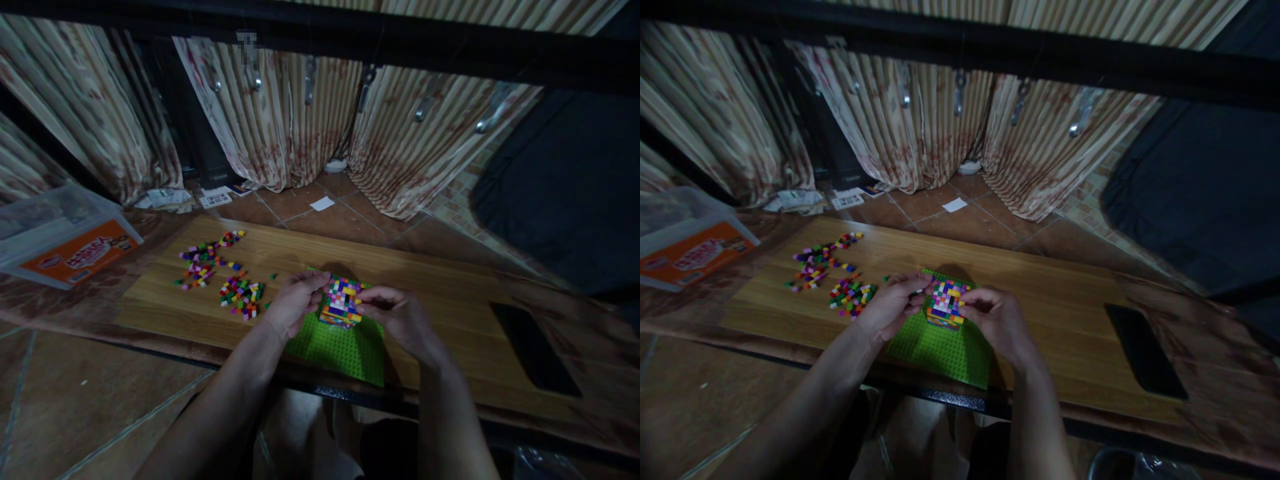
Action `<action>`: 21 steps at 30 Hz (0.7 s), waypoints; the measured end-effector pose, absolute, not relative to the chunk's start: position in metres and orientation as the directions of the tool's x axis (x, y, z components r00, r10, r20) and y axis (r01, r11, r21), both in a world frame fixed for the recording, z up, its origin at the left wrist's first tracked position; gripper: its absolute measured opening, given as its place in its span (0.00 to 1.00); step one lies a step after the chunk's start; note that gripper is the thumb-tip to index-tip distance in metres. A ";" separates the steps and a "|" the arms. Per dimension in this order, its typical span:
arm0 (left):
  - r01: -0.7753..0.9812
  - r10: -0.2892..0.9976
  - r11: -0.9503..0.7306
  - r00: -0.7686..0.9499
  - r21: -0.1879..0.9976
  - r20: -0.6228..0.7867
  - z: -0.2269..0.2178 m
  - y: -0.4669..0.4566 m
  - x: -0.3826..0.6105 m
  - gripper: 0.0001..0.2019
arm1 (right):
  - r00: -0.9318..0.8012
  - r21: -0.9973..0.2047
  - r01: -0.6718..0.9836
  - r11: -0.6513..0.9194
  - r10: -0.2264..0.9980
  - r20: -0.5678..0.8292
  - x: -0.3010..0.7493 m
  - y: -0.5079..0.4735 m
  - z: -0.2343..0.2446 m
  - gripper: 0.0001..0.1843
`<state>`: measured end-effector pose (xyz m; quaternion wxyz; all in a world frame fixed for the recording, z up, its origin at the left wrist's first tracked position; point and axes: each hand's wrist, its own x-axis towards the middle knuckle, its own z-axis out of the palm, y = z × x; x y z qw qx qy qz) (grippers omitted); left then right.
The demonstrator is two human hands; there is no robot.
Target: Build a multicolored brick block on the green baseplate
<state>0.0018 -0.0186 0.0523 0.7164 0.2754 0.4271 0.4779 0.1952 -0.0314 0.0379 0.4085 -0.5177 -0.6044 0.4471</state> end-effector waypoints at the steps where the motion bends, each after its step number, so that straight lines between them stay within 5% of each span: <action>1: -0.444 0.920 0.392 0.178 0.806 -0.349 0.052 -0.019 0.002 0.11 | -0.138 -0.956 0.285 0.070 0.990 0.031 0.196 -0.031 0.038 0.08; 13: -0.418 0.917 0.399 0.177 0.816 -0.358 0.050 -0.018 0.002 0.09 | -0.053 -0.965 0.260 0.026 0.998 0.013 0.206 -0.034 0.048 0.06; 21: -0.414 0.918 0.396 0.179 0.820 -0.353 0.051 -0.018 0.001 0.09 | -0.123 -0.907 0.397 0.138 0.988 0.096 0.203 -0.035 0.049 0.06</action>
